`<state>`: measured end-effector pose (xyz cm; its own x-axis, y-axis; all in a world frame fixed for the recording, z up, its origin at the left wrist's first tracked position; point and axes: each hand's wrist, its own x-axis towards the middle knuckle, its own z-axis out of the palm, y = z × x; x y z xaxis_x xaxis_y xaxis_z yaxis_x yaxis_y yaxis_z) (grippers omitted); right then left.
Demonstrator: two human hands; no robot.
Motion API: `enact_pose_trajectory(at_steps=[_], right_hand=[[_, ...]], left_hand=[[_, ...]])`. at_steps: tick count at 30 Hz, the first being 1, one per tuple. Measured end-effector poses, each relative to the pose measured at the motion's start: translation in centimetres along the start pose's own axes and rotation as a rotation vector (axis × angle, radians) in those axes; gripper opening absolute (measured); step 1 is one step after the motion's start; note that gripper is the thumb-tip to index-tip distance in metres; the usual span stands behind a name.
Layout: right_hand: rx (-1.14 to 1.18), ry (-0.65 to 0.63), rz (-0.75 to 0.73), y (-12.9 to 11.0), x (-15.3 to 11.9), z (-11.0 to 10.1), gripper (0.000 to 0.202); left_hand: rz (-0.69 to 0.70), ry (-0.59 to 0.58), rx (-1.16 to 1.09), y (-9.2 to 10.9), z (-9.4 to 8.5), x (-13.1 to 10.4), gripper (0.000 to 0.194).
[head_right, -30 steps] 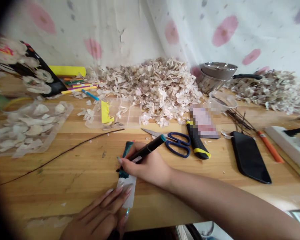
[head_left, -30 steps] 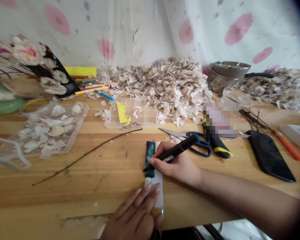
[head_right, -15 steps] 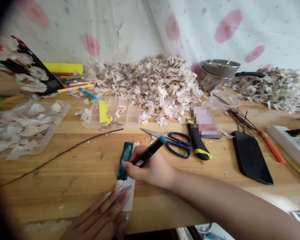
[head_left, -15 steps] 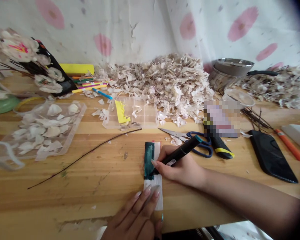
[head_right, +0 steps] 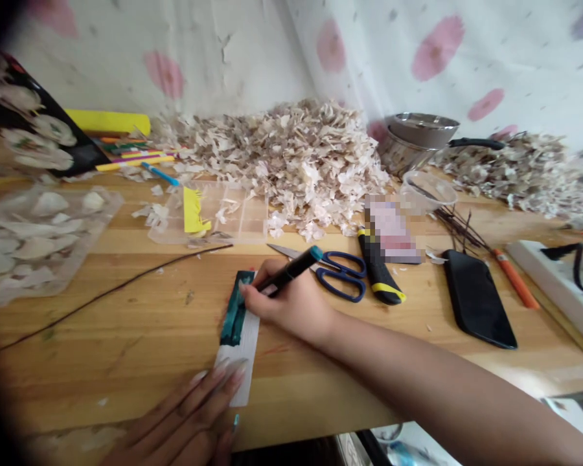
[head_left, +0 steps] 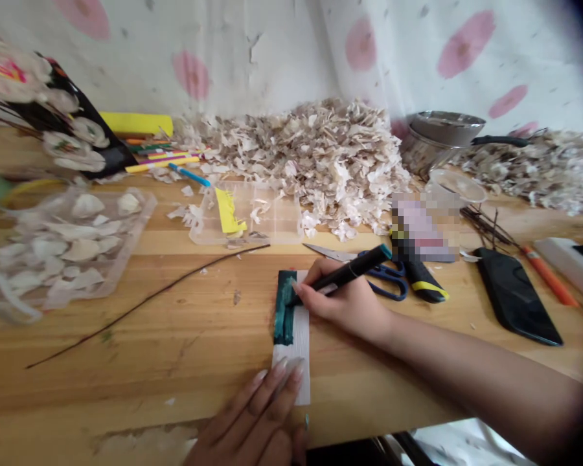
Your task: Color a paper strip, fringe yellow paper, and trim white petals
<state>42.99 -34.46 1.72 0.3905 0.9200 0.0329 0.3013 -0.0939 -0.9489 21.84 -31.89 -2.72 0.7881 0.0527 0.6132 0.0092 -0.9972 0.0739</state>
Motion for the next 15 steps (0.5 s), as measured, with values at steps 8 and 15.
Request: enact_pose_trajectory(at_steps=[8,15], right_hand=[[0.298,0.092,0.109,0.2,0.4,-0.1,0.034],[0.074,0.024,-0.038,0.1,-0.7,-0.6,0.024]], left_hand=[[-0.006,-0.019,-0.03,-0.2,-0.3,0.2,0.035],[-0.132,0.019,-0.03,0.9,0.0,0.3,0.024]])
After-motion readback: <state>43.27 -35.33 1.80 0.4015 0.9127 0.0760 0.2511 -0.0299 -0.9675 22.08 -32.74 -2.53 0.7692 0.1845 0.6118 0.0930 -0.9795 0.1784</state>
